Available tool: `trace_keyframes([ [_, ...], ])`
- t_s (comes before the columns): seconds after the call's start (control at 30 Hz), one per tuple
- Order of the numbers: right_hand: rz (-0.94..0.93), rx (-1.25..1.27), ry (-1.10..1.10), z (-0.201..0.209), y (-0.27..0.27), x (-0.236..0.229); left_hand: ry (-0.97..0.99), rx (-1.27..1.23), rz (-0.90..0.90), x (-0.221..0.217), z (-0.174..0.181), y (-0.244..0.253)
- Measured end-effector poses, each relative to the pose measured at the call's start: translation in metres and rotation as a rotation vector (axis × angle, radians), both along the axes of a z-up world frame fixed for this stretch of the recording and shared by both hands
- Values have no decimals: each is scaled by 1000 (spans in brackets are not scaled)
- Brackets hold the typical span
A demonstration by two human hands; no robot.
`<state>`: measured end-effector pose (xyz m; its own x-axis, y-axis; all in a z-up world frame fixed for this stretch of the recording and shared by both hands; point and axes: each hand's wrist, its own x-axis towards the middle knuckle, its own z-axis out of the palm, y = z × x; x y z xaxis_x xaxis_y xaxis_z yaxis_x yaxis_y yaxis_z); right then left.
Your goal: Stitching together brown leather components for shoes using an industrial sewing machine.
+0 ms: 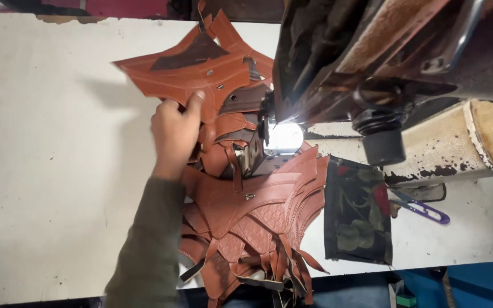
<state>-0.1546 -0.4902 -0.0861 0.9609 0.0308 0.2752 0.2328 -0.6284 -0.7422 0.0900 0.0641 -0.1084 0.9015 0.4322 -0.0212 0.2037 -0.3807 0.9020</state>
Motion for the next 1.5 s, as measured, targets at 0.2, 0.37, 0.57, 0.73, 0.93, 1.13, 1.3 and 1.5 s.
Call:
trace_keyframes([
  [0.2,39,27,10,-52,96,26,115,337,-449,-113,44,14],
  [0.37,54,46,22,-8,198,50,-345,697,-591,-148,67,9],
  [0.57,123,37,69,56,307,88,-250,425,-691,-160,77,-11],
  [0.73,330,98,181,51,306,92,-323,341,-547,-184,46,-16],
  [0.93,584,436,456,64,320,91,-345,-15,-171,-230,-17,-42],
  [1.13,388,444,103,77,335,112,-136,-555,107,-190,37,-68],
  [1.3,171,747,413,76,329,141,-157,-665,-465,-76,93,-21],
  [1.5,133,699,370,75,338,135,-52,-524,-1073,1,121,2],
])
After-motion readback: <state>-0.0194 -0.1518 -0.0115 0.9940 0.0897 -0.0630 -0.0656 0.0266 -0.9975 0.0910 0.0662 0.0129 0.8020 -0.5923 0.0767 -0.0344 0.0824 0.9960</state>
